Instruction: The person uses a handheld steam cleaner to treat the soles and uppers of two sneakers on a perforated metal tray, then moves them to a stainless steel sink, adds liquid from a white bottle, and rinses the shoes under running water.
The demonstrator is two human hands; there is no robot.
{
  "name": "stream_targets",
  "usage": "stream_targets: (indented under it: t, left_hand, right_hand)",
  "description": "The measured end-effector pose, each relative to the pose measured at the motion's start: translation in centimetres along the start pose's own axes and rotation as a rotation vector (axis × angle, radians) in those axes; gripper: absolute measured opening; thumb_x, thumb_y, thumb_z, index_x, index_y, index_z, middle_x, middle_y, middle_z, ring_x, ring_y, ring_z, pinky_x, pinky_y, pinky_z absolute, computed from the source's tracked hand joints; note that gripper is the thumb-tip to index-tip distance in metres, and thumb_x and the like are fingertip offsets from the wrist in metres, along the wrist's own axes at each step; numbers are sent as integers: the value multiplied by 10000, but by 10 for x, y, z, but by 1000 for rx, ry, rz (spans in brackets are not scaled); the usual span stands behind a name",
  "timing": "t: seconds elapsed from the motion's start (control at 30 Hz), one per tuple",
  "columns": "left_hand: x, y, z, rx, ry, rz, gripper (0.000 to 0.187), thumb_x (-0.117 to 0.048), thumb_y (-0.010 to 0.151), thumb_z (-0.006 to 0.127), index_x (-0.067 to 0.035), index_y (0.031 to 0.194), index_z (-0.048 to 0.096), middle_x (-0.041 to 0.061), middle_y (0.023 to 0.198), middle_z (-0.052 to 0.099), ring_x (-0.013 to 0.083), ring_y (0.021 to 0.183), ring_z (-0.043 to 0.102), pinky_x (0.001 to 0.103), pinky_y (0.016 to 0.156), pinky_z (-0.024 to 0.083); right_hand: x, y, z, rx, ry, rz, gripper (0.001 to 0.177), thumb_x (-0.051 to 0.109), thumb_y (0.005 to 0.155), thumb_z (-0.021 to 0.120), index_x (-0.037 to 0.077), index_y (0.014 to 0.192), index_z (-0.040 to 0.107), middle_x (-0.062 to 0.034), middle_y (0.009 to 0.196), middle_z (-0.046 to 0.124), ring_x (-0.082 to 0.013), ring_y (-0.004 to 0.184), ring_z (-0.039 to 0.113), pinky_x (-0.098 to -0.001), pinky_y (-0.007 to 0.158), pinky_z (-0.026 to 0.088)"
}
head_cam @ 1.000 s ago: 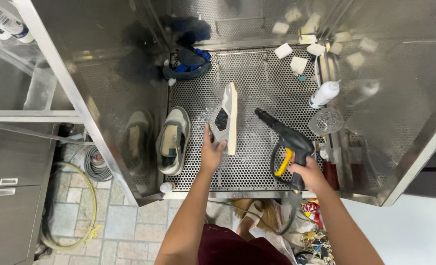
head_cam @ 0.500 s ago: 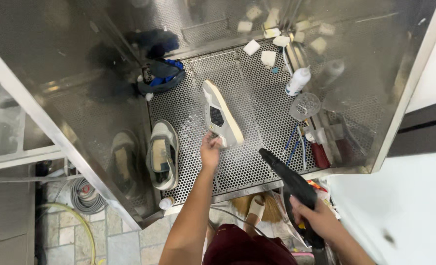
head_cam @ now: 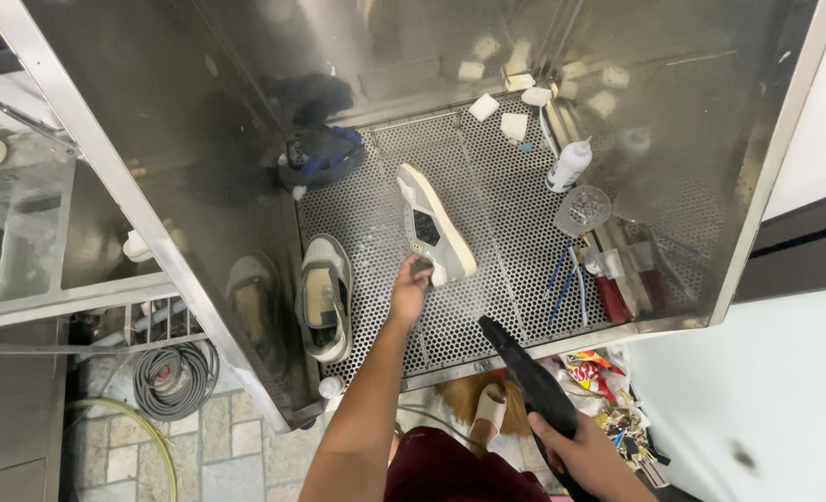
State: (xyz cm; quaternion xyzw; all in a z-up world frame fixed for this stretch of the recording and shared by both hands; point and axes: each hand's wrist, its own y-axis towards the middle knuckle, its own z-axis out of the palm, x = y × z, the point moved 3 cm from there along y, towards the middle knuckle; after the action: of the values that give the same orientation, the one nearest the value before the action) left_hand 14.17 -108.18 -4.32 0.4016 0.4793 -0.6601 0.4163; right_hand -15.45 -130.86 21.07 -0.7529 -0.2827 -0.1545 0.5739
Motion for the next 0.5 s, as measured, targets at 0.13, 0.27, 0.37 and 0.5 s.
stream_targets:
  t: [0.13, 0.27, 0.37, 0.5]
  left_hand:
    - [4, 1, 2, -32, 11, -62, 669, 103, 946, 464, -143, 1552, 322, 128, 1225, 660, 207, 1098, 631, 302, 954, 510]
    - [0, -2, 3, -15, -190, -91, 569, 72, 943, 483, -121, 1467, 375, 127, 1219, 640, 215, 1084, 622, 318, 932, 525]
    - [-17, -8, 14, -23, -85, -83, 458, -73, 996, 589, -87, 1426, 431, 108, 1183, 662, 204, 1102, 642, 308, 961, 535]
    - [-67, -12, 21, -120, 322, -32, 555, -203, 911, 744, -56, 1371, 470, 111, 1104, 718, 224, 994, 704, 340, 882, 561]
  right_hand:
    - [-9, -4, -9, -19, 141, -119, 433, 407, 873, 727, 9, 715, 657, -59, 578, 586, -156, 542, 543, -323, 544, 438]
    - [-27, 7, -15, -17, 137, -147, 414, 384, 899, 729, -20, 808, 722, -66, 670, 641, -150, 635, 577, -316, 617, 472]
    - [-48, 19, -12, -63, 224, -124, 336, 304, 886, 741, -21, 973, 746, -72, 769, 737, -154, 739, 653, -318, 705, 504]
    - [-69, 28, -3, 62, 500, -228, 388, 142, 771, 792, 15, 1128, 713, -10, 925, 730, -121, 863, 653, -306, 799, 511]
